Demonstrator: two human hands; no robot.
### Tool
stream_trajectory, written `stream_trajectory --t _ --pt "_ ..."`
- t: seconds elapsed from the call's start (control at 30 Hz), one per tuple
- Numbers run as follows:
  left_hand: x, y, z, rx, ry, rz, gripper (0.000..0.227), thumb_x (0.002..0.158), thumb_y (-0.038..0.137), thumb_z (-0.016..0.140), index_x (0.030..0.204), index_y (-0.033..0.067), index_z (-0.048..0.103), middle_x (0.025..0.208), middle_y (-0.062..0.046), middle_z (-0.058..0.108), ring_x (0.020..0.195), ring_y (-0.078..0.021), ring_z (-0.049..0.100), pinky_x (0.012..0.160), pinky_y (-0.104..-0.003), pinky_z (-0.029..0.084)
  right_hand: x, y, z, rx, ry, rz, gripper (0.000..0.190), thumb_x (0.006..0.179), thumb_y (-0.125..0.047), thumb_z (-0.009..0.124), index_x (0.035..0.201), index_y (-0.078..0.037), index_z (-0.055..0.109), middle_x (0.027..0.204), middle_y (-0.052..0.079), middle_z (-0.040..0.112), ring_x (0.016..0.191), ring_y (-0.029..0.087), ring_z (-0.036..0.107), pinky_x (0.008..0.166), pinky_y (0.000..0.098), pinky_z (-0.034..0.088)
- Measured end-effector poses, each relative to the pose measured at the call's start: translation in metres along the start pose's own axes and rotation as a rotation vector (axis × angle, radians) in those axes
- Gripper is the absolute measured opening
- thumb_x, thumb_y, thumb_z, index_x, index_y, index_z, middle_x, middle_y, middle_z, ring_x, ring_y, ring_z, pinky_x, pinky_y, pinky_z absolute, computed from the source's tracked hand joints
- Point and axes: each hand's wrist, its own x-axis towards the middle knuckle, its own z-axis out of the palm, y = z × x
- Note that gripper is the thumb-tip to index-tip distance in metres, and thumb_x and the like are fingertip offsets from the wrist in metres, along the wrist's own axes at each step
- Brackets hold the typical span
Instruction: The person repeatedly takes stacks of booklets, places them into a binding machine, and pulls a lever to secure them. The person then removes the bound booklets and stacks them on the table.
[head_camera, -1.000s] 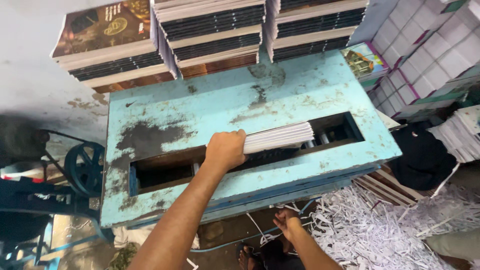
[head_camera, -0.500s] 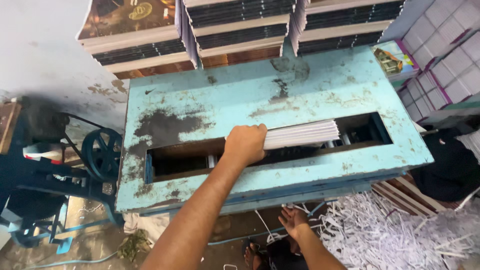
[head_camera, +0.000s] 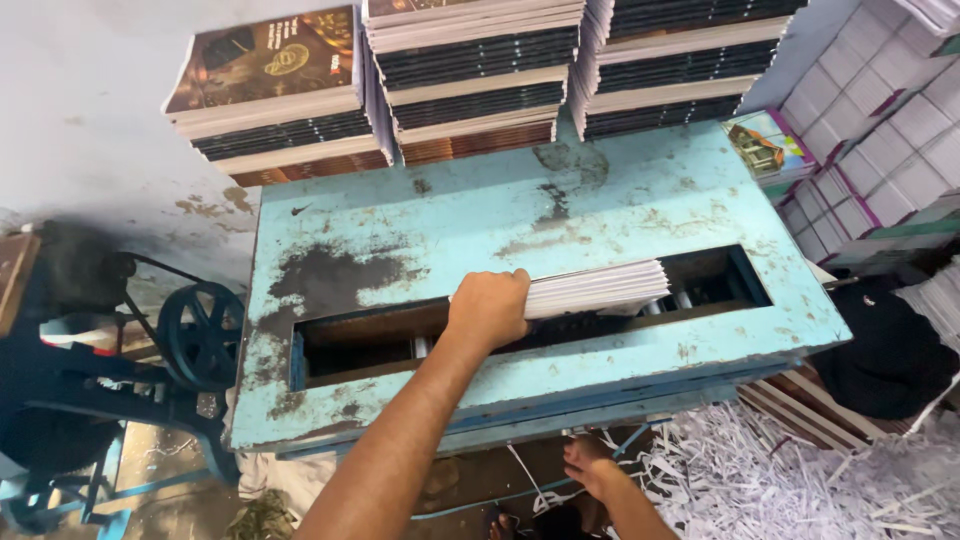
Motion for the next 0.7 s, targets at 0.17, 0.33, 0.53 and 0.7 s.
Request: stream_trajectory --t 0.17,0.33,0.53,0.7 --pt "0.002 -0.001 -0.008 -0.019 -0.035 -0.027 0.035 0.065 0.023 0.081 0.091 0.0053 0.066 0.082 -0.019 0.074 0.078 -0.0386 0.072 0.071 -0.049 0.057 -0.061 -0.042 0.006 -0.499 -0.21 -0.157 0.034 0.078 -0.01 0.059 0.111 -0.011 0.06 0.117 0.006 0.071 0.101 0.023 0.072 0.087 0.0425 0.055" --pt "0.003 0.001 -0.018 -0.033 -0.058 -0.056 0.043 0.06 0.028 0.083 0.093 0.006 0.068 0.083 -0.018 0.074 0.08 -0.039 0.072 0.073 -0.049 0.057 -0.145 -0.106 0.029 -0.819 -0.27 -0.232 0.02 0.083 -0.015 0.06 0.103 -0.01 0.065 0.105 0.004 0.07 0.087 0.015 0.072 0.075 0.033 0.057" --pt "0.005 0.005 -0.031 -0.05 -0.148 -0.12 0.048 0.06 0.033 0.088 0.096 0.0084 0.07 0.085 -0.017 0.075 0.085 -0.0377 0.072 0.076 -0.047 0.058 -0.255 -0.191 0.073 -1.009 -0.375 -0.54 0.015 0.09 -0.014 0.058 0.1 -0.008 0.067 0.091 0.002 0.074 0.081 0.012 0.071 0.07 0.0284 0.056" --pt "0.006 0.003 -0.033 -0.05 -0.16 -0.126 0.052 0.058 0.038 0.091 0.096 0.0093 0.071 0.089 -0.016 0.075 0.089 -0.0365 0.072 0.078 -0.046 0.057 -0.307 -0.245 0.109 -1.161 -0.041 -1.082 0.016 0.09 -0.017 0.066 0.1 -0.004 0.071 0.087 0.011 0.075 0.082 0.022 0.071 0.076 0.0357 0.059"
